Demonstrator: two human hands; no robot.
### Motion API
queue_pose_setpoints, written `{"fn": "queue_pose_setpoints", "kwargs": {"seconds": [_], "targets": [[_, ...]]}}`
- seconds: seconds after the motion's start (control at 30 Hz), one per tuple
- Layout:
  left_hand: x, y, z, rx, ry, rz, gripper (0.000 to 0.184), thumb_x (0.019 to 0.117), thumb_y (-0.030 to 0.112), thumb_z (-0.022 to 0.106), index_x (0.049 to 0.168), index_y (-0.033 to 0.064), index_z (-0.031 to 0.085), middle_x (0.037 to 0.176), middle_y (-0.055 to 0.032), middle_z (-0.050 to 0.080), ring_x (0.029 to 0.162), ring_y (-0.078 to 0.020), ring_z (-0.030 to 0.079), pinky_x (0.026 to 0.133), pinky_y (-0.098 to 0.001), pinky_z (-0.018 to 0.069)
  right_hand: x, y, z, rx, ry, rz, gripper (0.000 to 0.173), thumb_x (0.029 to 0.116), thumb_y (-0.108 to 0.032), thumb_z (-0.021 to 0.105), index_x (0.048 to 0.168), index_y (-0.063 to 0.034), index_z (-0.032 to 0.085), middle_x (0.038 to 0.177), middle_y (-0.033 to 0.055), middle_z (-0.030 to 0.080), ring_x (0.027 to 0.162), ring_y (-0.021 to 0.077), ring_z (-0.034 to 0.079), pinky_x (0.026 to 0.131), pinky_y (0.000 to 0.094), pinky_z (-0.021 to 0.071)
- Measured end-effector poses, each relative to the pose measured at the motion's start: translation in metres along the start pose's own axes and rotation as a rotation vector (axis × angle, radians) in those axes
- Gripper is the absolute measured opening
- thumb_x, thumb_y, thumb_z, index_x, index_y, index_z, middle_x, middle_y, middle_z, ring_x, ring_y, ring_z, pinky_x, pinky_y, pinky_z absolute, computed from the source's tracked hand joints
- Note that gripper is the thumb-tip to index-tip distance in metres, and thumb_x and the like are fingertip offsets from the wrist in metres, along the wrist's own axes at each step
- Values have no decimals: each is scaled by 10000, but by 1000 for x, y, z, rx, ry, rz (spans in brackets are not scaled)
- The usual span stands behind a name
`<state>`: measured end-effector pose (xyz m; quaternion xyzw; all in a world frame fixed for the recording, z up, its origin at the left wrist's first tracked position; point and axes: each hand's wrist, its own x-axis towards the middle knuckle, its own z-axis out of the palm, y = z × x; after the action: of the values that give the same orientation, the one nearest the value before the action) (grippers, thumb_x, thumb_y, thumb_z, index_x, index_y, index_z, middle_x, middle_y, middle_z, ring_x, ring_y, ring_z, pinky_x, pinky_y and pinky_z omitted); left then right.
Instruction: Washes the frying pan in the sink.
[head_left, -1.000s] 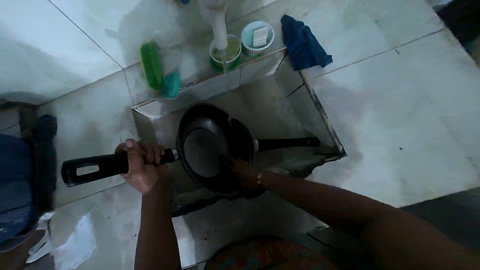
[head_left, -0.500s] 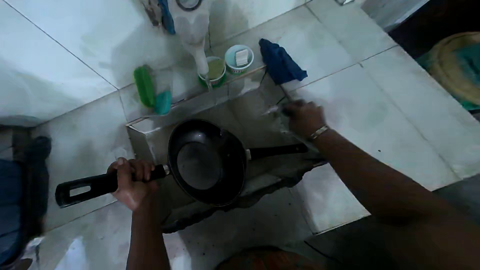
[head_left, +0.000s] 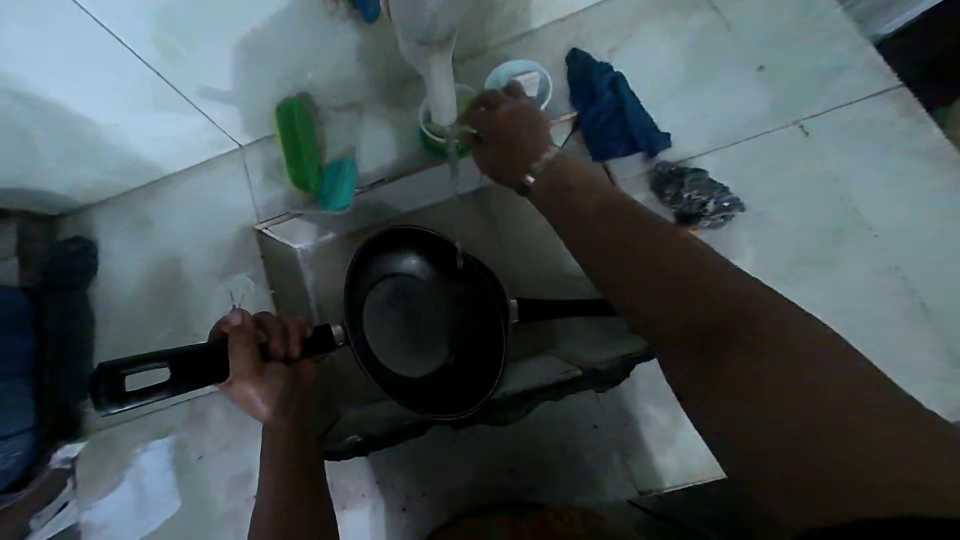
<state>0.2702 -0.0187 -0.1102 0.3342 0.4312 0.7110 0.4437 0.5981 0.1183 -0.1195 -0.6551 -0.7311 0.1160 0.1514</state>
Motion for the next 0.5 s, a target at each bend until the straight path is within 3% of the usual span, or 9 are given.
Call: {"fn": "queue_pose_setpoints", "kwargs": {"seconds": [0.17,0.23,0.3,0.4,0.5], "targets": [[-2,0,0,-20,-1,4,390,1089,173,271,780,205,507,469,86,434,393,-66,459,456,-238,487,40,-39,-18,-16,-293,316,492,954,-132,681,1371,91,549,1460,341,489,1440,522,360,1104,702,314],[-2,-1,-4,-50,-19,0,362,1087,175,294,811,206,527,475,90,444,402,-61,469,463,-237,489,45,-43,-20,30,-336,367,526,968,-125,669,1415,91,496,1477,352,460,1427,524,377,1112,692,304],[-3,0,-4,-61,-9,7,342,1080,156,309,821,197,528,476,86,440,400,-64,466,463,-241,490,58,-29,-4,72,-312,356,465,1012,-224,630,1365,71,560,1422,324,531,1372,488,469,1106,662,352],[-3,1,0,-71,16,16,340,1085,141,300,827,176,519,477,71,435,396,-75,461,455,-245,488,70,-11,11,81,-308,308,441,1048,-287,582,1296,76,617,1375,312,577,1337,465,518,1110,638,373],[-3,0,0,-67,5,11,357,1083,153,304,810,180,533,475,69,446,394,-76,464,453,-245,486,82,-9,14,-20,-340,332,516,983,-277,665,1344,77,563,1397,319,550,1333,491,508,1057,698,380]]}}
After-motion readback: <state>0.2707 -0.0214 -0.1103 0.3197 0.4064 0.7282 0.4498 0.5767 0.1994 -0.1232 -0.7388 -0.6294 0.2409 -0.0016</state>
